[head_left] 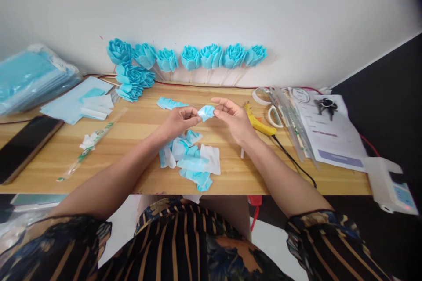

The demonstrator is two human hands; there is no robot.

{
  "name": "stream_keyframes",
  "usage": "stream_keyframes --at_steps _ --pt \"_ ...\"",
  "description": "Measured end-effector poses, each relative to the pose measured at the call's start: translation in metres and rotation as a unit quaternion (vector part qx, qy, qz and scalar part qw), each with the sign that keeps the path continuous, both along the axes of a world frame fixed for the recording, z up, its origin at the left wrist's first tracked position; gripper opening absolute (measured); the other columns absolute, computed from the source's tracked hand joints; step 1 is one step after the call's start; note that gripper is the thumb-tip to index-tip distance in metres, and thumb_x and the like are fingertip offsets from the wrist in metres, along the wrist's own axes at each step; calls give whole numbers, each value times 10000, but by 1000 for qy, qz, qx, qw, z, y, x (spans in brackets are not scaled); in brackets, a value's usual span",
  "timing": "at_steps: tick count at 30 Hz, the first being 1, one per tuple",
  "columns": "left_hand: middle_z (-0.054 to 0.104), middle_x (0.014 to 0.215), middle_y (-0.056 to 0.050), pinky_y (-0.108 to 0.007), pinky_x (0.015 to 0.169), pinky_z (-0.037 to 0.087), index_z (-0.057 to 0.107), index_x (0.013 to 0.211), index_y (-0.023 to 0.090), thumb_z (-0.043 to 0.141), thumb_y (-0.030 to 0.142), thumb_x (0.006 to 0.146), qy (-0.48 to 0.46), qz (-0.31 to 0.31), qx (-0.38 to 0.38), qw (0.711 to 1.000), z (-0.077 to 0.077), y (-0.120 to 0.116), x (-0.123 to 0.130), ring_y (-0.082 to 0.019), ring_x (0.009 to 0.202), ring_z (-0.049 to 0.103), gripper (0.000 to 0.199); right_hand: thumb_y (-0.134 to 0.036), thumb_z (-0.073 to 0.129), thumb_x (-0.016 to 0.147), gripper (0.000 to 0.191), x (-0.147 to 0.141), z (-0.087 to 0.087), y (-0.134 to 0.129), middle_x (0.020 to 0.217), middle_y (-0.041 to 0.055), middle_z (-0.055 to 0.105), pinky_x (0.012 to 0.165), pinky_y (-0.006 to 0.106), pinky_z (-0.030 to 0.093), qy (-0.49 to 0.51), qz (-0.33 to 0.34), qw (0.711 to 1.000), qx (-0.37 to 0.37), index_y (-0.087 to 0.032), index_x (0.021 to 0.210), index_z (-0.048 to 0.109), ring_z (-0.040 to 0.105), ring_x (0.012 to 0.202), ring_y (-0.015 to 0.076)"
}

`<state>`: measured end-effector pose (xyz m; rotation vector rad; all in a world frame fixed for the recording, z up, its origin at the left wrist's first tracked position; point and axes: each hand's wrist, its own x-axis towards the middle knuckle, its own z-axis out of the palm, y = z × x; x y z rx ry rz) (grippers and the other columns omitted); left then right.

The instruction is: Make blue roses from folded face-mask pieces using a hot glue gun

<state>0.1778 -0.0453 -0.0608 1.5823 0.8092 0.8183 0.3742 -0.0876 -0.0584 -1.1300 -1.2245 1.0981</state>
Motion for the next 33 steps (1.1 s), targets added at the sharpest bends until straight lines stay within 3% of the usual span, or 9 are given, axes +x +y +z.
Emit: stream_keyframes --at_steps 7,9,12,16,19,24,27,30,33 --pt "516 544 35 -230 544 340 609 658 167 737 347 699 -54 76 9 996 4 5 -3 -84 531 427 224 -398 545 900 428 48 28 7 1044 50 762 940 369 527 -165 -76 977 110 -214 1275 640 686 966 186" --pt "515 524 35 -229 540 345 600 651 172 731 333 711 -85 103 12 991 5 6 -4 -87 522 439 217 -345 522 908 429 70 44 -4 1083 58 756 931 391 523 -313 -105 935 130 -212 1304 623 688 1010 218" --pt "532 524 35 -222 539 361 582 658 176 716 290 740 -130 129 12 983 6 7 -4 -83 510 449 194 -280 519 896 445 96 58 -30 1099 97 752 890 425 519 -559 -84 822 71 -199 1324 614 692 1004 283" --pt "513 506 47 -211 541 376 557 660 177 688 256 793 -166 169 20 971 9 10 -7 -73 486 436 202 -208 514 864 568 111 39 -52 1222 186 692 884 454 521 -711 0 704 6 -130 1426 494 655 1094 347" --pt "513 516 45 -206 533 364 539 654 177 671 263 813 -183 184 24 965 11 16 -12 -70 487 431 224 -64 480 791 656 112 12 -52 1409 210 570 1023 446 470 -724 41 687 45 -87 1446 442 543 1292 325" --pt "519 533 44 -204 535 360 541 675 181 670 272 818 -210 201 39 956 13 26 -23 -76 507 450 213 -96 448 821 633 111 -1 -44 1212 214 672 948 451 500 -749 9 661 44 -54 1452 422 618 1136 336" --pt "529 539 41 -207 533 362 535 687 185 674 260 823 -228 205 34 951 21 26 -25 -79 505 456 209 -168 505 816 646 115 10 -42 1155 216 690 888 455 514 -720 -13 693 22 -62 1449 434 642 1067 354" --pt "515 533 41 -208 520 359 522 667 183 667 246 833 -216 187 27 958 35 27 -24 -75 491 447 229 -264 559 831 515 117 23 -37 1108 135 718 822 416 534 -585 -96 805 -15 -181 1339 557 672 966 297" --pt "517 533 37 -205 519 363 541 665 177 660 234 836 -183 174 28 967 42 31 -24 -72 493 446 216 -430 599 845 267 106 30 -26 896 66 725 674 339 544 -369 -131 919 -50 -220 990 679 671 787 218"
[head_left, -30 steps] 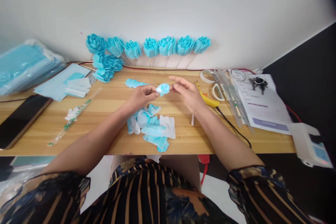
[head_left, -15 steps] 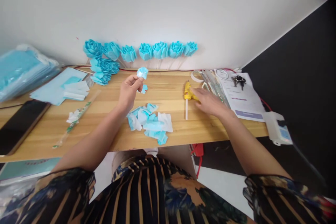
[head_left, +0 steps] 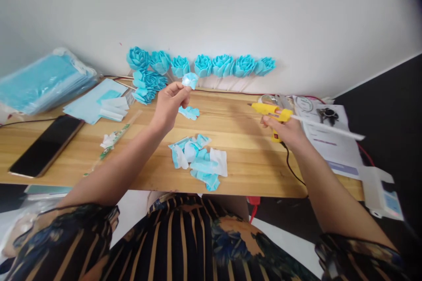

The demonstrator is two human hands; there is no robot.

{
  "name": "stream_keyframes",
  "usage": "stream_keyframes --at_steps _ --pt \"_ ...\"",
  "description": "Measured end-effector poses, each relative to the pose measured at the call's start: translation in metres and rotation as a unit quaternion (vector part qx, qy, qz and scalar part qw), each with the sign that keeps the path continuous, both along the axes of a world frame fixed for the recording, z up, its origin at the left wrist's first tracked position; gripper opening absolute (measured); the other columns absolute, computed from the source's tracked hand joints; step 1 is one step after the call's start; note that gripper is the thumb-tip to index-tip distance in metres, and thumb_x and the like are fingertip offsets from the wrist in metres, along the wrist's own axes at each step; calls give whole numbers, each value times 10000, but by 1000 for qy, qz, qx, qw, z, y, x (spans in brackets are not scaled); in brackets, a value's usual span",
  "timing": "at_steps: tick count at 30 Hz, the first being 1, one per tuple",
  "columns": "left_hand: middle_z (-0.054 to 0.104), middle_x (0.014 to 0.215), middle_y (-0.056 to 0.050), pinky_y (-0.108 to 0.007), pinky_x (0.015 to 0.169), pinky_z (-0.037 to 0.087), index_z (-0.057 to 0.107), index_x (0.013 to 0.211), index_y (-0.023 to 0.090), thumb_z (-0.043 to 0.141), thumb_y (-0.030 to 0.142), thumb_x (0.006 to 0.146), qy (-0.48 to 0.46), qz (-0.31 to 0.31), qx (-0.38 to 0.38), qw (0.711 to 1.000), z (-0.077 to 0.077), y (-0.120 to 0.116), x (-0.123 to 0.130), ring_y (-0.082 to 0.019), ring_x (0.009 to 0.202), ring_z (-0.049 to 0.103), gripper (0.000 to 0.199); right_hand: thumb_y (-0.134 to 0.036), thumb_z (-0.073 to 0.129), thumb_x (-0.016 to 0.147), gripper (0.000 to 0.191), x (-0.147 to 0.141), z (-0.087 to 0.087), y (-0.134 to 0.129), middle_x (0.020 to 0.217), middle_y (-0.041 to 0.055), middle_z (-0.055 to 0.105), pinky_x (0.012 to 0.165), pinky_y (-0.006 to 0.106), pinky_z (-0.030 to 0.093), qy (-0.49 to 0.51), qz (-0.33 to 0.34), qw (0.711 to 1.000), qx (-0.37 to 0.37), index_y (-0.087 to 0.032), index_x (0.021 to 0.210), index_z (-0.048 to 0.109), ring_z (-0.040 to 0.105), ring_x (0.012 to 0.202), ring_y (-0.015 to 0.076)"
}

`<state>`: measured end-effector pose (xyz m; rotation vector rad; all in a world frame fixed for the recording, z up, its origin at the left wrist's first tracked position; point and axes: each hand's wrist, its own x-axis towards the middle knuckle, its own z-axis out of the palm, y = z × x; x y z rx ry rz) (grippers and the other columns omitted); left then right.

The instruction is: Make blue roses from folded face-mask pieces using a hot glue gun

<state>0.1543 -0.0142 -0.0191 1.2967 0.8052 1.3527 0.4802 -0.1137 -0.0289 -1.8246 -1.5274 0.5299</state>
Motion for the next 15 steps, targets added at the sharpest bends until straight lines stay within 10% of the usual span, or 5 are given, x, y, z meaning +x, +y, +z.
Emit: stream_keyframes --at_steps 3,7,15 --pt "521 531 39 -201 524 369 551 668 174 673 239 822 23 17 -5 1000 -10 5 -4 -70 496 448 207 -535 637 809 330 -30 1 14 762 58 692 625 313 541 153 47 987 -16 -211 751 655 649 713 193" --pt "531 525 45 -198 510 355 560 688 175 697 286 797 20 49 -34 998 -36 7 -15 -64 481 439 207 -593 646 804 413 -77 -2 30 768 43 676 715 337 560 253 138 955 -72 -194 896 700 619 708 171" --pt "460 447 82 -193 417 218 557 730 177 758 320 724 7 11 -120 993 -50 2 -13 -46 392 354 247 -662 567 852 503 -104 -33 49 718 35 623 702 284 511 246 201 942 -112 -187 700 626 584 697 145"
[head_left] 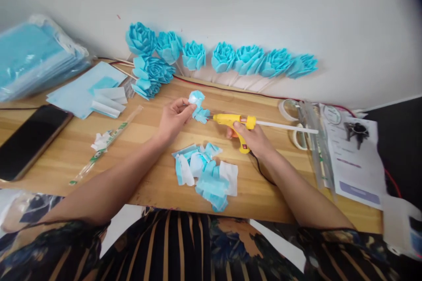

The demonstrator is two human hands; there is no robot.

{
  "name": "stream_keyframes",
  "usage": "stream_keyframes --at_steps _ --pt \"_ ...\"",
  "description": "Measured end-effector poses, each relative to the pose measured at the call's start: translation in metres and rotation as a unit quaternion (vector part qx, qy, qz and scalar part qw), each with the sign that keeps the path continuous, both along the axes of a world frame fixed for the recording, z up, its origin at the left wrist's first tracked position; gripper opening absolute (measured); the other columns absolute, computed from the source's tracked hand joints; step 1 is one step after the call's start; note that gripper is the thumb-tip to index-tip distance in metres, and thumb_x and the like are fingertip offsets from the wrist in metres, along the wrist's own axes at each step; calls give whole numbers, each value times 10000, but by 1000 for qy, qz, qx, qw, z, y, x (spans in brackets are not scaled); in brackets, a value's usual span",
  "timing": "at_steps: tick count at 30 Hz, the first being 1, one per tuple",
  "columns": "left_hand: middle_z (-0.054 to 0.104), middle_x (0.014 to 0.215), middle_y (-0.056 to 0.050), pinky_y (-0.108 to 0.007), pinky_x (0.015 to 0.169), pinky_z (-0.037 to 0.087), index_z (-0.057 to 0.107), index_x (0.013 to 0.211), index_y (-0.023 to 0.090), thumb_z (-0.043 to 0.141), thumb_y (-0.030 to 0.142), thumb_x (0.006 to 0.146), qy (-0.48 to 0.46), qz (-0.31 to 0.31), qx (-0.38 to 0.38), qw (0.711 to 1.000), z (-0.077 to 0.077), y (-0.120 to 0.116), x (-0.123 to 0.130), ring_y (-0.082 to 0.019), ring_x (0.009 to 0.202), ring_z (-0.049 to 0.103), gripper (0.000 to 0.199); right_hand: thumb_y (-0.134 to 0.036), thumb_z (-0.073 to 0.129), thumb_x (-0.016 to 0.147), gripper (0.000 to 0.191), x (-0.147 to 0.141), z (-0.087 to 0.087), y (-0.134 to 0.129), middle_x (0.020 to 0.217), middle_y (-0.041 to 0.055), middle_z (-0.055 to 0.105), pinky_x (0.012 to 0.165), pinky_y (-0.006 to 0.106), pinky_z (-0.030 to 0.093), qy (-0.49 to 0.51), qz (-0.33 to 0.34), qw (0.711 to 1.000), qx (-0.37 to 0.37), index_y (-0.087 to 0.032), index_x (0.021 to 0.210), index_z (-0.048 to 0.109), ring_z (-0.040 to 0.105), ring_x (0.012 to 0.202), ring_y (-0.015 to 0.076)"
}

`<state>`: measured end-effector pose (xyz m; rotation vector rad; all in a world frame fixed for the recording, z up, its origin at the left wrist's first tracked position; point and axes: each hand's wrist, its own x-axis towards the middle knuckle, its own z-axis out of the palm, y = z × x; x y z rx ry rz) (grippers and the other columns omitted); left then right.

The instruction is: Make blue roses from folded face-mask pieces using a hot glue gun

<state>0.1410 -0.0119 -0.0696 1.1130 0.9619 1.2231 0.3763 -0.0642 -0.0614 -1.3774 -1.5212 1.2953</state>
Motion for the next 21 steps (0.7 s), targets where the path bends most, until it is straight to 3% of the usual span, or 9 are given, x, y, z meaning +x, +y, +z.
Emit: stream_keyframes --at_steps 4,8,11,14,21 --pt "510 462 67 -204 426 307 536 720 186 723 318 768 21 -2 -10 1000 -2 -2 3 -67 398 428 233 -680 529 855 520 3 -8 0 736 39 620 608 260 499 -43 2 999 -22 -192 703 629 559 673 140" --pt "597 513 35 -217 470 375 539 712 188 684 295 813 59 15 8 998 -1 -4 3 -89 445 524 207 -635 515 869 490 4 -4 -1 743 46 614 472 217 425 -81 21 996 -40 -188 721 648 535 641 131" --pt "630 549 21 -220 519 416 550 715 183 673 290 827 77 12 24 997 -1 -4 3 -102 496 577 197 -578 518 875 436 2 -1 0 734 42 618 425 199 383 -92 18 995 -43 -183 868 701 524 626 130" --pt "649 589 12 -228 582 451 559 726 178 644 270 841 87 0 47 995 -4 -4 3 -118 569 623 170 -550 544 851 426 0 2 0 700 22 614 412 204 367 -100 10 994 -45 -182 993 703 495 573 122" --pt "686 696 -13 -253 669 477 585 779 177 599 273 868 128 -33 69 989 -8 -5 1 -140 675 654 133 -503 590 813 322 -5 5 1 659 6 614 516 248 416 -105 12 994 -22 -198 862 681 486 546 118"
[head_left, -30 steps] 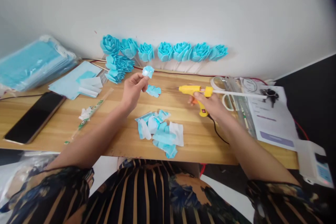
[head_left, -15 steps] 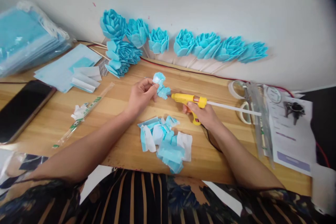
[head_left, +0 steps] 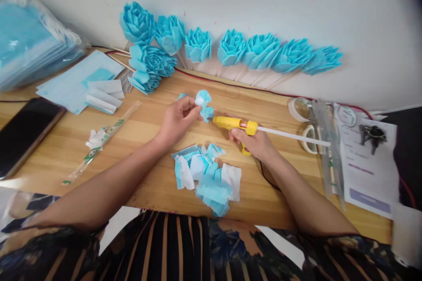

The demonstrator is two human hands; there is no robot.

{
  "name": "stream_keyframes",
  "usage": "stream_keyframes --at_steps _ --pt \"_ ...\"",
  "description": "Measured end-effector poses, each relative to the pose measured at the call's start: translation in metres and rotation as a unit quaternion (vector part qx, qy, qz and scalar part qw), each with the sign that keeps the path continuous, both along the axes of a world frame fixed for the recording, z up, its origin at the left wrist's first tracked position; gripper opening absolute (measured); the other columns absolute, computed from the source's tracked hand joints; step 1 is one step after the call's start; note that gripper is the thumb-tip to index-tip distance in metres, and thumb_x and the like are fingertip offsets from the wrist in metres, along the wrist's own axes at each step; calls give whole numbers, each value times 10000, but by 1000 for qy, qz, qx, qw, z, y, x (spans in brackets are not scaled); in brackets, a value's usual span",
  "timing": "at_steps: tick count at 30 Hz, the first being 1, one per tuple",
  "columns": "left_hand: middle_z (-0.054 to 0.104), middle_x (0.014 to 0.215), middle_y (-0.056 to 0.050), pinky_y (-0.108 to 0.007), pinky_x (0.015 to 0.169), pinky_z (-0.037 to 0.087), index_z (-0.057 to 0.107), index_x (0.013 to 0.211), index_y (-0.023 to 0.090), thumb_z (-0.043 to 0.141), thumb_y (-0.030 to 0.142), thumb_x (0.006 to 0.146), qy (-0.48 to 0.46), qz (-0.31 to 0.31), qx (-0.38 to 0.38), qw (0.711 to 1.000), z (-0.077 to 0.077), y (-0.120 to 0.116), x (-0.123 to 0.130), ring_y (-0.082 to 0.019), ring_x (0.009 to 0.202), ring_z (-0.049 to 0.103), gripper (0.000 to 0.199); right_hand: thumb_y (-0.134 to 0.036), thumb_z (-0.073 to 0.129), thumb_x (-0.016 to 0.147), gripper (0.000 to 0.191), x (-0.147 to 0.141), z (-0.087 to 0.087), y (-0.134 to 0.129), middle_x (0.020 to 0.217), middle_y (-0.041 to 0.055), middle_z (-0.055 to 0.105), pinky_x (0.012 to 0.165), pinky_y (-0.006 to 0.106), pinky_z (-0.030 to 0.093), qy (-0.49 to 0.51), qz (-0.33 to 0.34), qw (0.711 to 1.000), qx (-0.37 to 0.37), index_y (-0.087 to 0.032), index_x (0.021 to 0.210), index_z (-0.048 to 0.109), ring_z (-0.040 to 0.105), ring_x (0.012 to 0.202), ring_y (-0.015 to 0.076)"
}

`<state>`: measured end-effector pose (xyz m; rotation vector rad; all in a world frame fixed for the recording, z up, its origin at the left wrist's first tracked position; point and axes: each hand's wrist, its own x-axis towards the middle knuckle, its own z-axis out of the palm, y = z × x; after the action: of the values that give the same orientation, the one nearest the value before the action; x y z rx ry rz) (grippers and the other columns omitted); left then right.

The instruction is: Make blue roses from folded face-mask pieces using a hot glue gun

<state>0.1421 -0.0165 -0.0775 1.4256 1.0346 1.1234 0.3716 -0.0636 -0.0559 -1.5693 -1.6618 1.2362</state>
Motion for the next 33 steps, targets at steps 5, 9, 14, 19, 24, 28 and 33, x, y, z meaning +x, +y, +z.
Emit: stream_keyframes --at_steps 5,9,14,19,24,28,33 --pt "687 731 -18 -252 679 466 598 795 177 597 255 864 13 -13 4 1000 -2 1 0 -145 714 656 104 -517 576 825 330 1 -2 0 638 -1 601 490 248 385 -13 0 1000 0 -199 828 662 468 526 113" --pt "683 734 -11 -243 646 443 599 778 179 594 247 858 48 -15 26 998 0 0 1 -131 673 613 105 -518 555 833 371 1 1 0 637 18 619 487 251 386 -25 9 1000 3 -207 633 588 486 527 112" --pt "661 714 0 -237 610 402 583 751 182 592 248 844 74 -18 33 996 1 0 1 -114 614 537 115 -507 565 834 407 0 4 -1 567 4 578 419 238 336 -41 -6 999 -4 -200 566 562 426 443 86" --pt "640 692 1 -239 594 360 573 734 183 588 259 840 117 -18 47 992 -2 1 0 -120 618 520 131 -477 557 851 397 0 4 -1 552 -1 560 411 221 352 -39 -18 999 -6 -197 569 560 435 452 86" --pt "645 699 5 -244 591 342 622 764 176 570 252 856 158 -27 60 985 -1 2 -2 -116 602 498 130 -505 550 854 410 2 2 0 563 0 552 397 213 356 -34 -27 999 -20 -194 587 563 442 465 88" --pt "633 682 18 -243 588 340 633 772 181 574 245 857 164 -25 64 984 1 1 -2 -114 582 479 122 -532 550 859 437 4 1 1 564 3 559 404 217 353 -42 -29 999 -10 -192 584 565 450 474 90" --pt "618 678 22 -244 590 343 631 770 184 577 249 863 169 -25 72 983 -2 2 -2 -114 578 471 126 -527 551 859 415 3 2 2 577 6 586 433 229 373 -34 -36 999 1 -202 602 568 482 503 103"
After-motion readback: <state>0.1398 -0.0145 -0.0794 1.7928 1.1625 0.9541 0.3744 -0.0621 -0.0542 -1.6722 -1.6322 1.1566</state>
